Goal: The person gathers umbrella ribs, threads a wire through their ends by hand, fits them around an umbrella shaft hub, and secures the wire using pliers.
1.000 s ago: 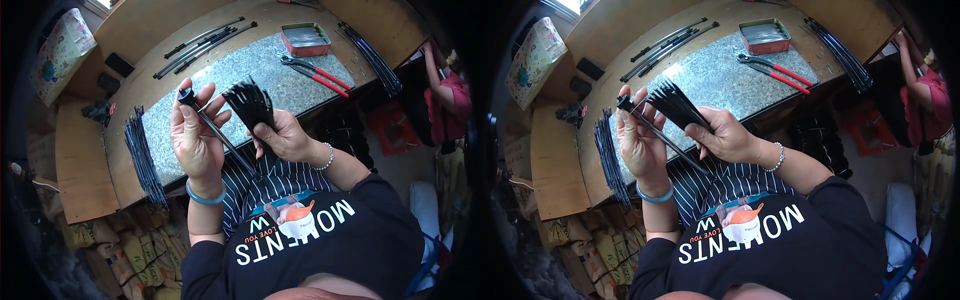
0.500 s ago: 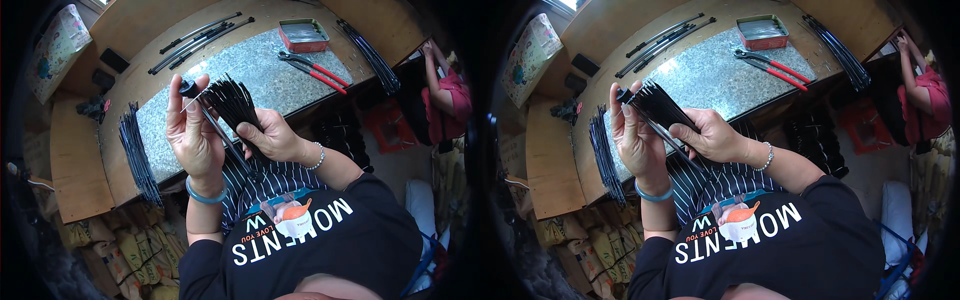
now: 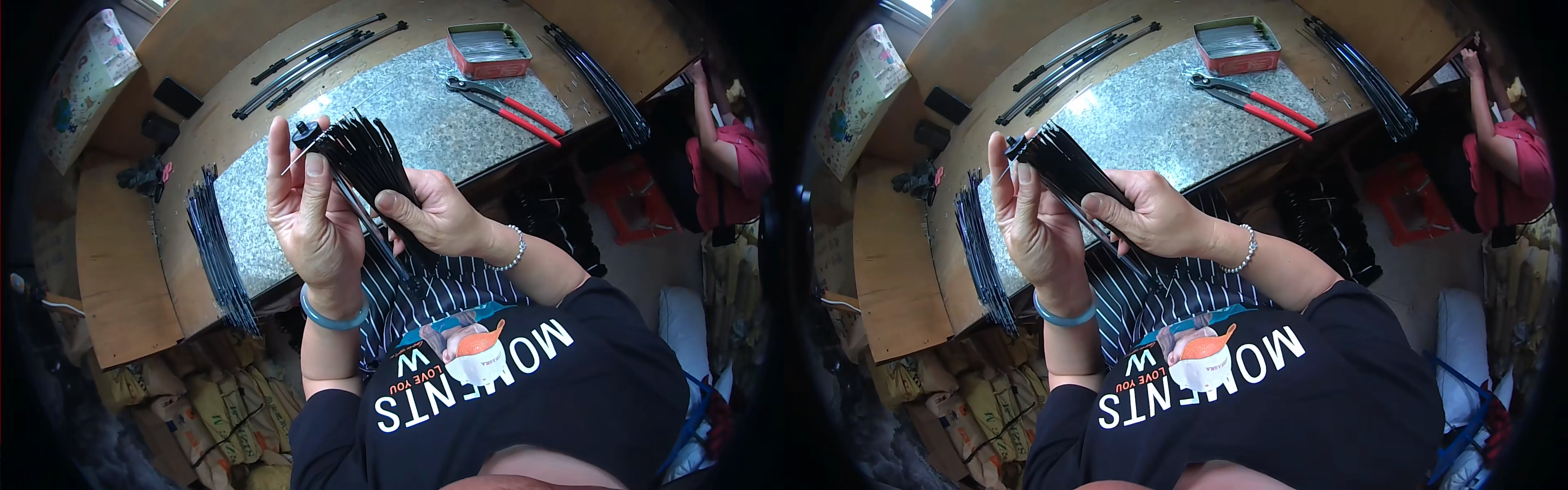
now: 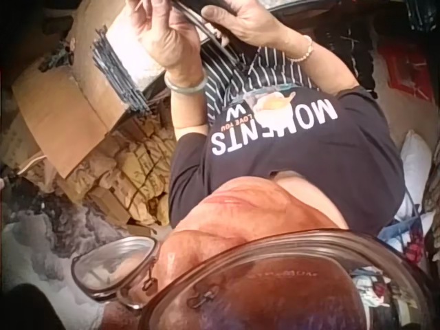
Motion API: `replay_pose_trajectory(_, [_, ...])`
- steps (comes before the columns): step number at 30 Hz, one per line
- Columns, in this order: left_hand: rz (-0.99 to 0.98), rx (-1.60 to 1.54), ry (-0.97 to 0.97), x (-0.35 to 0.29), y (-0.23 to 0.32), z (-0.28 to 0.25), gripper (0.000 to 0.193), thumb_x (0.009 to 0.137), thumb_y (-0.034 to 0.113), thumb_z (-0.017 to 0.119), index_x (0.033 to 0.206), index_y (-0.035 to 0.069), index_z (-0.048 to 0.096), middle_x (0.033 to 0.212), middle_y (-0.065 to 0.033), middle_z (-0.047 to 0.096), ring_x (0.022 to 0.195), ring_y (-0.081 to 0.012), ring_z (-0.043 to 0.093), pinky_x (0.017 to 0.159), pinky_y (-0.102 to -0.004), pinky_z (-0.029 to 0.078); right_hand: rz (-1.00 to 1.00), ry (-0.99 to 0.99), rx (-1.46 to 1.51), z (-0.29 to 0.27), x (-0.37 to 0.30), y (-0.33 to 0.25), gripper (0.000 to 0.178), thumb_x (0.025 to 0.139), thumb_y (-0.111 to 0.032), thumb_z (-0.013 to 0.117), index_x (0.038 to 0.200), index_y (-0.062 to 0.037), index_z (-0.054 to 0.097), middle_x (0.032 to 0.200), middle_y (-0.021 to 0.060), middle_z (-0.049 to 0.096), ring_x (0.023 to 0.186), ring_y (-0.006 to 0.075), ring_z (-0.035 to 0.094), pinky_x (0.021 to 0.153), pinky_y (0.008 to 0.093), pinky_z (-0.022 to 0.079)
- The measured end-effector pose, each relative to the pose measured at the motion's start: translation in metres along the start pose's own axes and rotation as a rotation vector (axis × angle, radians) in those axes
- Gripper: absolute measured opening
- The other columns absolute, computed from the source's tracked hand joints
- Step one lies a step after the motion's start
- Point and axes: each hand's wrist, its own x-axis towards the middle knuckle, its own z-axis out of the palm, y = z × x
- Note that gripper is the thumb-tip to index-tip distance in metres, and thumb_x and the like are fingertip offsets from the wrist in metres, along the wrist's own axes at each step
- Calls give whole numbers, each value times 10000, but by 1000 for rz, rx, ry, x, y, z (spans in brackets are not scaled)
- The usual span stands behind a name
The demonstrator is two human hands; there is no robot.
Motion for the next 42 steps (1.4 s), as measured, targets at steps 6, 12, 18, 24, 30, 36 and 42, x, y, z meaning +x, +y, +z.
replay_pose_trajectory(6, [-41, 25, -22, 0, 1, -3, 379, 889, 1, 503, 1263, -14, 442, 1122, -163, 580, 993, -190, 593, 855, -296, 507, 22, 16, 15, -1, 1, -1, 324, 920, -339, 501, 859, -23, 536, 584, -24, 522, 480, 25, 513, 437, 161, 422])
replay_pose_trajectory(12, [-13, 34, 7, -4, -3, -1, 374, 891, 28, 519, 1253, -30, 444, 1123, -164, 579, 990, -185, 592, 850, -292, 505, 3, 50, 5, 0, 0, -1, 325, 918, -343, 506, 856, -26, 540, 598, -30, 521, 487, 8, 505, 437, 148, 420])
replay_pose_trajectory(18, [3, 6, 22, -3, -8, 3, 356, 906, 85, 517, 1230, -48, 455, 1062, -174, 603, 922, -190, 618, 800, -289, 524, -305, 192, -437, 1, 4, 8, 303, 913, -305, 521, 853, -8, 525, 620, 82, 541, 512, 210, 563, 470, 290, 443])
replay_pose_trajectory(24, [87, 168, 13, -6, -15, 13, 375, 930, 191, 489, 1199, -69, 456, 990, -180, 621, 848, -207, 639, 748, -298, 541, -390, 262, -632, 1, -1, 15, 298, 912, -293, 508, 866, 1, 507, 671, 185, 529, 624, 386, 559, 538, 393, 438])
replay_pose_trajectory(30, [43, 165, 11, -9, -20, 18, 389, 947, 243, 449, 1178, -70, 464, 1034, -190, 602, 924, -219, 618, 781, -305, 529, -372, 244, -487, 0, 1, 26, 314, 920, -318, 487, 896, -6, 506, 691, 194, 539, 654, 390, 569, 558, 387, 444])
replay_pose_trajectory(36, [-31, 43, -4, -7, -19, 18, 387, 951, 249, 436, 1170, -69, 464, 1081, -200, 576, 1019, -244, 580, 836, -314, 507, -351, 192, -414, -3, 3, 22, 328, 927, -333, 469, 939, -7, 509, 719, 206, 550, 712, 404, 572, 594, 395, 449])
replay_pose_trajectory(42, [-178, -3, 34, 7, -14, 11, 382, 950, 240, 445, 1177, -67, 458, 1070, -188, 580, 997, -229, 589, 825, -294, 506, -297, 186, -430, -6, 2, 21, 339, 921, -344, 478, 984, -11, 496, 758, 218, 566, 756, 400, 583, 623, 404, 459])
